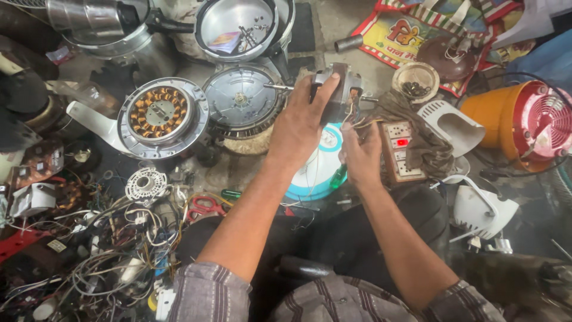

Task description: The person is repairing an electric motor component, likely a fan motor, in a cluttered workshop. They use a screwdriver to adjust internal parts and a hammer to tap the motor housing while seated on the floor.

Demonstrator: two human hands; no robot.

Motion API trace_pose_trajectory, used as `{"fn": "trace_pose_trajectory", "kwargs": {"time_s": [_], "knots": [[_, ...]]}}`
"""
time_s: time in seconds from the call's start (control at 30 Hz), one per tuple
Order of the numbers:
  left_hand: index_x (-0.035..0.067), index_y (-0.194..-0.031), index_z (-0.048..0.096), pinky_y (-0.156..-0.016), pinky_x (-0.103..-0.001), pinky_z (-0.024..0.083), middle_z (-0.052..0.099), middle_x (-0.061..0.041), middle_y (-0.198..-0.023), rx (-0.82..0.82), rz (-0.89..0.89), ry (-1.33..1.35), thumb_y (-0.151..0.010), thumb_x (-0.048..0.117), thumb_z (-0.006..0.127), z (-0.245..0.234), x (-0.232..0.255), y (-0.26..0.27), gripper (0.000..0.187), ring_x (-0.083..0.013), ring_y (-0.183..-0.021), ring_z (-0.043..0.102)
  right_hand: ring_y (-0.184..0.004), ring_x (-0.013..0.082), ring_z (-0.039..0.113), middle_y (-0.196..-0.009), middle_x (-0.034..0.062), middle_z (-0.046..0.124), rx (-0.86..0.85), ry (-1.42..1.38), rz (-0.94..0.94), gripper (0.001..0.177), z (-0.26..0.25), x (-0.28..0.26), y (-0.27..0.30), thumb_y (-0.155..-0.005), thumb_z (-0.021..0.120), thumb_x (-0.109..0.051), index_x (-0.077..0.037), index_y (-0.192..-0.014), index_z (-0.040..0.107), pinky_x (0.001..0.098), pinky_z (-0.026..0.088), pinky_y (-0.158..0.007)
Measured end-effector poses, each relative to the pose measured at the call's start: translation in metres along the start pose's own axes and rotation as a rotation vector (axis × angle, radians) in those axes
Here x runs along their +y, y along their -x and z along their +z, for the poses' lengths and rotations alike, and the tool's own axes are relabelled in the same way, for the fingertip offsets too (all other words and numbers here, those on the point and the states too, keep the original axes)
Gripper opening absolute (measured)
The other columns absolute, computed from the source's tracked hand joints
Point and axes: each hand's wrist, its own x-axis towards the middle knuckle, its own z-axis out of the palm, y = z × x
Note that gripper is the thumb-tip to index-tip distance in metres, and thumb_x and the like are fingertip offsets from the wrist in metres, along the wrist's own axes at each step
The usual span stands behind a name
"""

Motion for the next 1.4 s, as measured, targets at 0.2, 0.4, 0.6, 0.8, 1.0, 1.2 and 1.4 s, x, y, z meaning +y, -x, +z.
{"fn": "trace_pose_trajectory", "kwargs": {"time_s": [0.2,0.4,0.6,0.8,1.0,1.2,1.4], "knots": [[0.027,-0.157,0.029,-0.106,-0.049,0.051,0.045,-0.026,-0.148,0.029,0.037,-0.019,-0.078,0.003,0.077,0.001,0.0,0.0,0.096,-0.0472,-0.138,0.049,-0.053,0.003,0.047,-0.079,-0.0033,0.056,0.026,0.039,-0.004,0.014,0.002,0.005,-0.003,-0.104,0.062,-0.015,-0.008,-0.114,0.054,0.0229,0.038,-0.043],[0.028,-0.157,0.028,-0.105,-0.048,0.051,0.046,-0.025,-0.148,0.015,0.024,-0.019,-0.078,0.004,0.078,-0.001,0.001,0.0,0.096,-0.0461,-0.136,0.05,-0.051,0.004,0.045,-0.077,-0.0017,0.055,-0.027,-0.036,0.022,0.012,-0.004,-0.001,-0.002,-0.104,0.063,-0.013,-0.007,-0.11,0.055,0.0234,0.038,-0.043],[0.029,-0.158,0.027,-0.101,-0.046,0.053,0.047,-0.023,-0.147,0.006,0.024,-0.032,-0.079,0.001,0.077,-0.001,0.001,0.0,0.097,-0.0447,-0.135,0.052,-0.05,0.0042,0.046,-0.081,-0.0004,0.061,-0.004,-0.021,0.067,0.009,-0.004,-0.003,-0.006,-0.101,0.064,-0.011,-0.006,-0.104,0.057,0.0236,0.039,-0.043],[0.028,-0.157,0.027,-0.101,-0.047,0.053,0.047,-0.023,-0.147,-0.001,0.014,-0.002,-0.078,0.002,0.076,-0.001,0.001,0.0,0.097,-0.0445,-0.134,0.052,-0.05,0.004,0.046,-0.082,-0.001,0.06,-0.071,-0.12,0.042,0.017,0.0,-0.01,-0.003,-0.096,0.067,-0.01,-0.008,-0.107,0.055,0.0235,0.039,-0.041],[0.028,-0.157,0.029,-0.104,-0.048,0.051,0.046,-0.025,-0.148,0.017,0.023,-0.005,-0.077,0.0,0.077,0.002,-0.001,0.0,0.097,-0.046,-0.135,0.051,-0.05,0.0051,0.047,-0.079,-0.0009,0.059,0.013,-0.024,0.041,0.011,-0.003,-0.006,-0.009,-0.1,0.066,-0.009,-0.004,-0.106,0.058,0.0234,0.039,-0.043],[0.028,-0.157,0.028,-0.106,-0.049,0.05,0.045,-0.027,-0.149,0.007,0.021,-0.022,-0.076,0.003,0.079,0.001,0.0,0.0,0.099,-0.0475,-0.136,0.049,-0.05,0.0058,0.045,-0.076,0.0005,0.056,0.026,-0.007,0.076,0.011,-0.013,0.003,-0.012,-0.101,0.067,-0.005,-0.001,-0.105,0.058,0.0243,0.038,-0.042],[0.028,-0.158,0.027,-0.1,-0.049,0.051,0.04,-0.032,-0.153,-0.069,0.007,-0.054,-0.077,0.0,0.074,-0.008,-0.001,-0.004,0.097,-0.0497,-0.138,0.046,-0.07,0.0054,0.061,-0.09,-0.0022,0.062,0.256,-0.108,-0.018,0.014,-0.021,0.012,-0.014,-0.104,0.066,-0.014,-0.01,-0.114,0.058,0.0252,0.048,-0.057]]}}
